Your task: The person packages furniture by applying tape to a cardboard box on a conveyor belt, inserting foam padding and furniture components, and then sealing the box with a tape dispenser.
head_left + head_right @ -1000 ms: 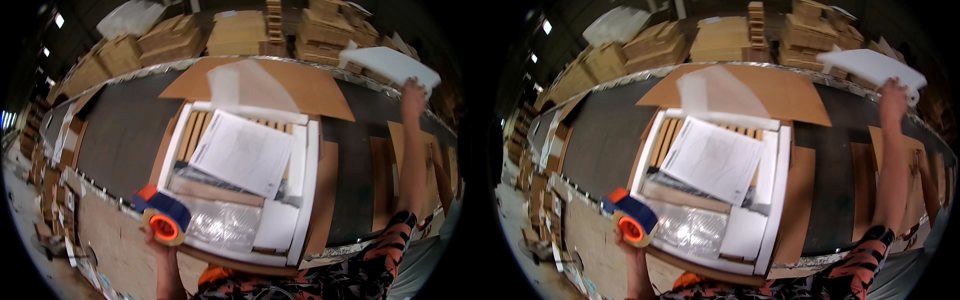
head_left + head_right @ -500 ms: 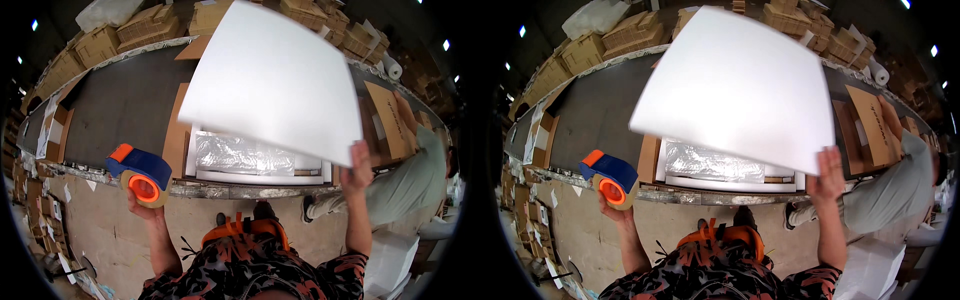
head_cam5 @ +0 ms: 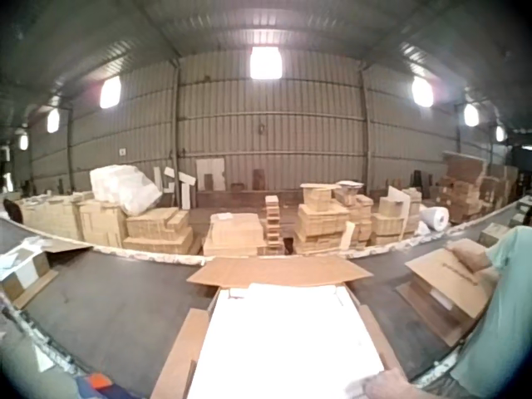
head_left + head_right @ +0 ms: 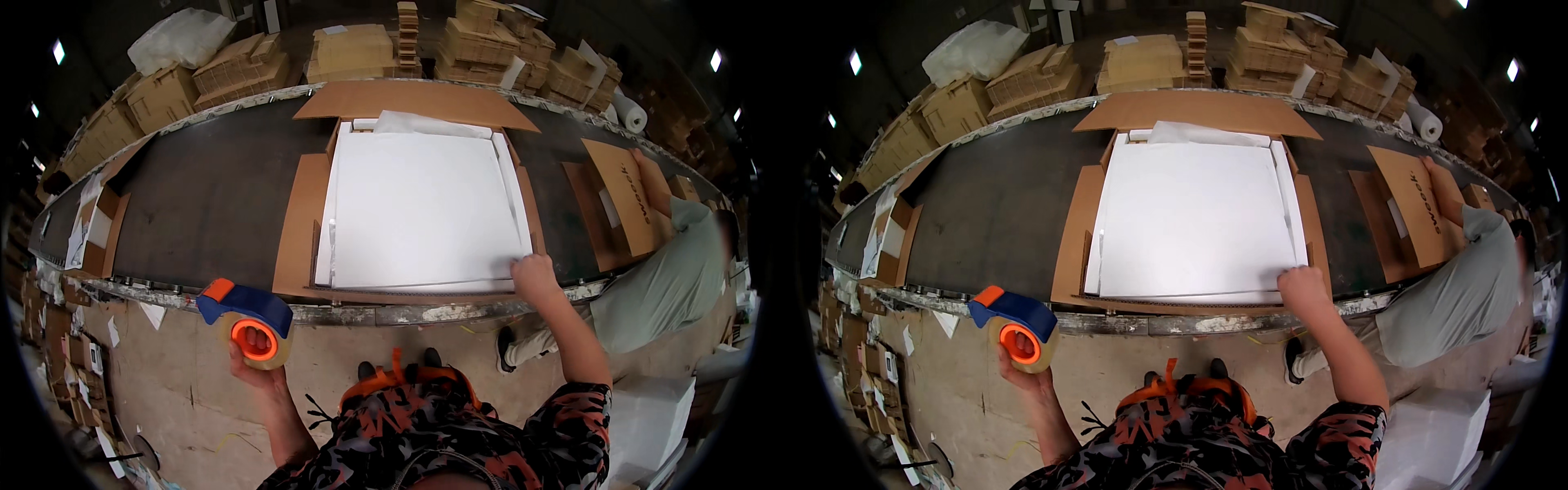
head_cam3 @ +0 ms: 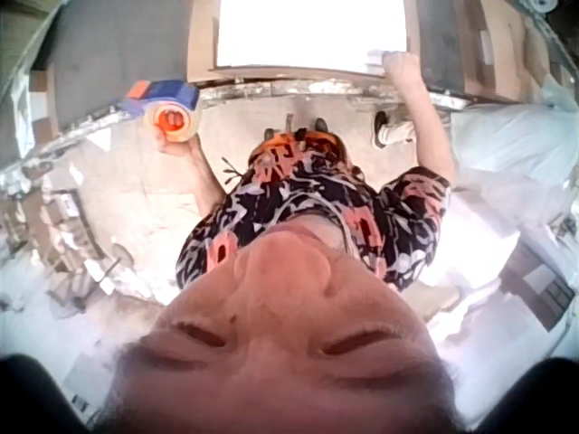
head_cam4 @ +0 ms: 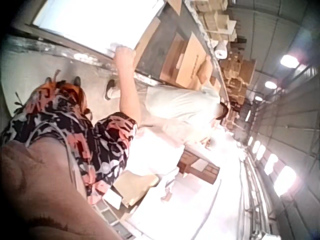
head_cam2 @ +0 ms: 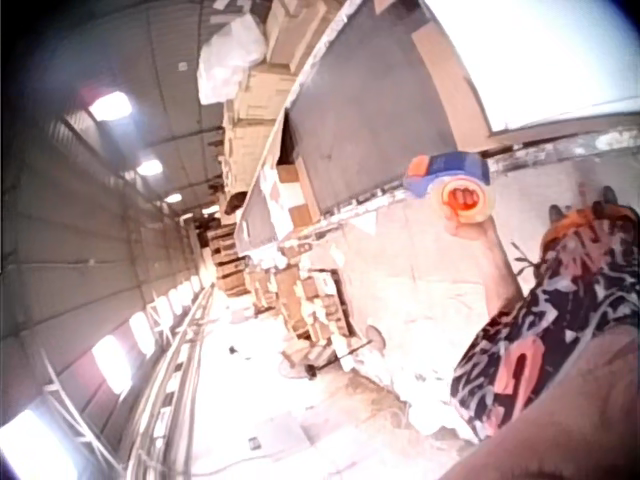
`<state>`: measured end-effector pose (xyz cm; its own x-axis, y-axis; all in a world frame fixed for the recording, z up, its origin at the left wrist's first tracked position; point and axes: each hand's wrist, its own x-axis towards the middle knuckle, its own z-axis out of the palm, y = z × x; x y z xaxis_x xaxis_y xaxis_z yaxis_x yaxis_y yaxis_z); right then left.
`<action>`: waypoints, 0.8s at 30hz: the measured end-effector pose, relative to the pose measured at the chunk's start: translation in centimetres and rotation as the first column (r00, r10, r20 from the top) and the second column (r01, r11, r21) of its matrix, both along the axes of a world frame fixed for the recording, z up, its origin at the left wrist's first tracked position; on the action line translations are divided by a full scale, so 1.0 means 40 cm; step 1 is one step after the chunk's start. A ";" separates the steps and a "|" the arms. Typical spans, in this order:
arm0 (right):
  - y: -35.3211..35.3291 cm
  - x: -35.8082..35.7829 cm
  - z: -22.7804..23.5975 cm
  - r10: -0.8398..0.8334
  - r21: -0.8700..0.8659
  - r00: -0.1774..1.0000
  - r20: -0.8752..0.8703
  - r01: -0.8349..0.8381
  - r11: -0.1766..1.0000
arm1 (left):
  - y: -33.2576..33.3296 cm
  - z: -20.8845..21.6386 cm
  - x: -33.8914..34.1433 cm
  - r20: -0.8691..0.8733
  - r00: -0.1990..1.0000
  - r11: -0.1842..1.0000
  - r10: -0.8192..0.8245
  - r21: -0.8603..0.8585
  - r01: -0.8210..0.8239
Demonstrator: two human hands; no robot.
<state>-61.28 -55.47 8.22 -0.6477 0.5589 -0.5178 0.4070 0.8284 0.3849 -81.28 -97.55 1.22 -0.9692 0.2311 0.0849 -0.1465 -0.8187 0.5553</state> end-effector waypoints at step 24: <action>-0.008 -0.321 -0.218 0.174 -0.169 0.694 -0.698 -0.396 0.903 | 0.097 -0.003 0.054 0.255 0.966 0.987 0.038 -0.161 0.004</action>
